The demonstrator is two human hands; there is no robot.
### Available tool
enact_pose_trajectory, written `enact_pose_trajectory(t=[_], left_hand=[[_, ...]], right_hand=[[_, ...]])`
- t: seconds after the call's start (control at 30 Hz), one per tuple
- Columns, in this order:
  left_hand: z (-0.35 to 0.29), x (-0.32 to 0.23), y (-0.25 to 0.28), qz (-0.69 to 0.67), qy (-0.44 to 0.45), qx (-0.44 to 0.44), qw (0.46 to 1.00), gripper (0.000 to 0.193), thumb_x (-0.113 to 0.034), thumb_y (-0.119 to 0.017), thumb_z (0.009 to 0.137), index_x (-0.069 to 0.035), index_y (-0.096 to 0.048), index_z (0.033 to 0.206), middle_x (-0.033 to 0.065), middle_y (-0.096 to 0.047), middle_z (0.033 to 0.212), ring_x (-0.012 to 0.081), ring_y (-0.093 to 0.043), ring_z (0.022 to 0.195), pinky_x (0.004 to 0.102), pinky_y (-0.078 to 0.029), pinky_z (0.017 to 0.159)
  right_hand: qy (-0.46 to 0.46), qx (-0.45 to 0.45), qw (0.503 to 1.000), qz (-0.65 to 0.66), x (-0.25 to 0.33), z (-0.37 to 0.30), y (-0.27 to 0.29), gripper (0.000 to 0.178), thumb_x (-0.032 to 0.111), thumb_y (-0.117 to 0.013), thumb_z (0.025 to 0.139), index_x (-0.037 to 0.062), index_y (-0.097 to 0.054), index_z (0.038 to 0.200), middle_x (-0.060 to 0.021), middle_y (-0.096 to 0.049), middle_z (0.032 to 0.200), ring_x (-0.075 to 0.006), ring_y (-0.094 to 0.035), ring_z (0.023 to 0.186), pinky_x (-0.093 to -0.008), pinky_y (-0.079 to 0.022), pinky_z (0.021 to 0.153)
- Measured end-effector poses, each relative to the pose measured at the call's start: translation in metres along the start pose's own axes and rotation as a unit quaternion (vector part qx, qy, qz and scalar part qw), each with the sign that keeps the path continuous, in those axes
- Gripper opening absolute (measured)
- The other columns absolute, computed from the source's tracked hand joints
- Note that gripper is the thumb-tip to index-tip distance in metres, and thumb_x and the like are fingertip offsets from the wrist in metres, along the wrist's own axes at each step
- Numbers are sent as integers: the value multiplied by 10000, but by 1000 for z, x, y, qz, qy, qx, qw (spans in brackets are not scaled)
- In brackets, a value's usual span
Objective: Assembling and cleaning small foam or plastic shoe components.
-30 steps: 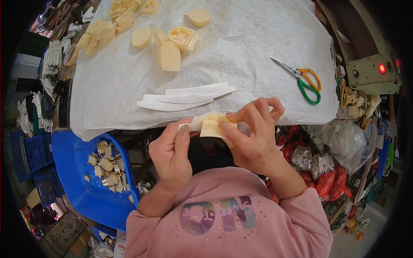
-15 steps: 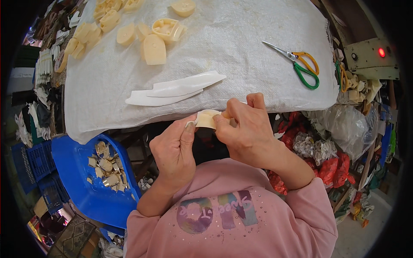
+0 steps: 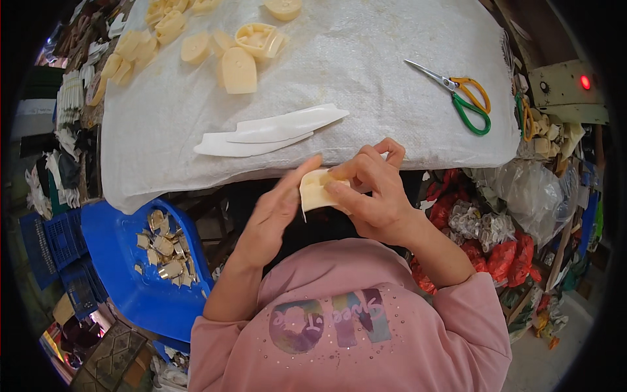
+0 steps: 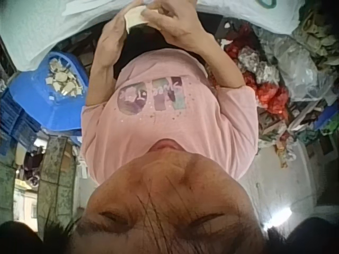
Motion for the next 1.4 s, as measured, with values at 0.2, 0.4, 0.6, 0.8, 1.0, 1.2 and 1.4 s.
enact_pose_trajectory(t=[0.2,0.4,0.6,0.8,1.0,1.2,1.4], left_hand=[[3,30,-19,-234,95,87,964,713,-435,-523,879,31,-292,1366,129,-461,1248,211,-483,1086,344,-391,914],[8,38,-24,-243,130,72,959,646,-332,-572,799,25,-367,1297,121,-490,1167,205,-486,1094,350,-377,954],[7,34,-21,-230,131,44,963,586,-293,-554,819,-14,-368,1300,91,-502,1155,162,-507,998,297,-416,845],[-1,-11,3,-31,-112,-101,988,649,-454,-563,870,22,-409,1284,127,-515,1141,200,-539,988,325,-441,835],[-20,-24,10,148,-262,-216,929,255,-172,-671,841,28,-603,984,92,-569,951,96,-500,668,203,-395,536],[-21,-43,0,286,-307,-228,879,105,-4,-643,826,45,-635,919,90,-589,853,112,-503,701,209,-404,596],[-24,-39,7,290,-267,-243,886,61,4,-612,848,58,-618,876,65,-547,788,99,-486,648,203,-383,556]], right_hand=[[5,7,999,49,1,-1,-3,305,46,-621,626,127,-580,917,-25,-444,787,-190,-445,713,-415,-268,712],[43,21,997,61,2,-7,-3,328,50,-618,630,117,-566,947,-59,-419,790,-220,-436,731,-437,-297,733],[34,53,992,108,0,-3,-6,294,28,-629,637,124,-559,905,-57,-452,816,-241,-470,776,-448,-306,771],[-39,-36,992,115,-11,-3,9,244,32,-661,683,118,-583,898,-16,-474,785,-182,-484,771,-432,-282,790],[-71,-26,990,118,-15,1,15,243,46,-669,689,112,-612,916,3,-477,748,-174,-487,725,-414,-272,758],[-82,2,995,54,-16,-3,9,277,52,-684,662,95,-620,927,0,-469,721,-158,-489,710,-389,-254,747],[-84,37,995,29,-7,0,2,283,33,-679,644,86,-603,911,-13,-441,723,-164,-472,674,-391,-249,745]])
Point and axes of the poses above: each hand's wrist, its own z-axis towards the middle knuckle, its own y-axis out of the back of the hand, x = y × z, the point moved 9 cm from there along z, towards the middle knuckle
